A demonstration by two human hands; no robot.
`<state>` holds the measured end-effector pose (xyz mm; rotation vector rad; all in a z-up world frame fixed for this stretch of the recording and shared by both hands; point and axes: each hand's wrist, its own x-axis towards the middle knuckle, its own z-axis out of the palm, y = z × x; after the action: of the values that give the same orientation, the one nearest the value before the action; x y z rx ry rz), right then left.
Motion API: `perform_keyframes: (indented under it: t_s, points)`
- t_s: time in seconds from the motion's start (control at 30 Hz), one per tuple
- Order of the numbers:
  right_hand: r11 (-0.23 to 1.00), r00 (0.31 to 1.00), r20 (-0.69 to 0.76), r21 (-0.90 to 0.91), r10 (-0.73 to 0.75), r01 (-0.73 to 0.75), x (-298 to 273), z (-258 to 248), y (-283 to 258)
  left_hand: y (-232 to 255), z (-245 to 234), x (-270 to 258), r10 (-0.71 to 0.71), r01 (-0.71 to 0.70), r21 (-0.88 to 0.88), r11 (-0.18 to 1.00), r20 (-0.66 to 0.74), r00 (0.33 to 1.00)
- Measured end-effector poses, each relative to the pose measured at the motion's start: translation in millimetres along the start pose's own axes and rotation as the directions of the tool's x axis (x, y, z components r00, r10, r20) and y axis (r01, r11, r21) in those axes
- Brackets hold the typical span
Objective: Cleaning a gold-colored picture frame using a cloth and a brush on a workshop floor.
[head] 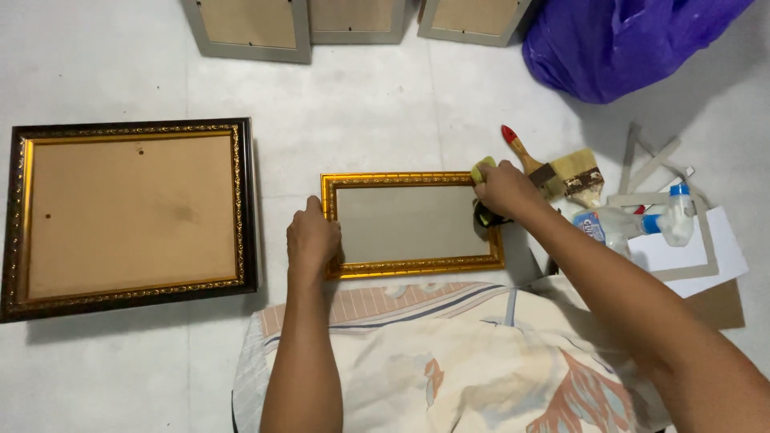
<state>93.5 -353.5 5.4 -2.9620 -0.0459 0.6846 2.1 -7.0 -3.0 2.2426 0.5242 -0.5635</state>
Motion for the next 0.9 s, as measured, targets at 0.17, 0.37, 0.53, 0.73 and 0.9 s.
perform_keyframes:
  t_s: [0.17, 0.37, 0.53, 0.73, 0.9]
  points:
    - [0.999, 0.997, 0.075, 0.05, 0.016, -0.02, -26.4, -3.1, 11.2, -4.8, 8.9, 4.5, 0.017, -0.017, -0.008, 1.0, -0.012, 1.0]
    - [0.956, 0.988, 0.087, 0.253, 0.128, -0.146, -23.5, 29.0, 54.0, -10.9, 16.1, 14.4, -0.014, 0.013, -0.006, 1.0, -0.03, 0.999]
    - [0.924, 0.985, -0.024, 0.351, 0.173, -0.154, -17.7, 46.1, 63.5, -15.6, 24.9, 23.2, -0.054, 0.053, -0.017, 0.998, -0.043, 0.998]
    - [0.903, 0.987, -0.084, 0.419, 0.138, -0.09, -15.7, 6.3, 26.2, -4.6, 17.2, 13.4, -0.093, 0.09, -0.055, 0.994, -0.056, 0.994]
    - [0.964, 0.999, -0.029, 0.266, 0.033, -0.024, 3.8, 10.1, 44.4, 1.1, 16.2, 7.6, -0.093, 0.089, -0.053, 0.995, -0.064, 0.994]
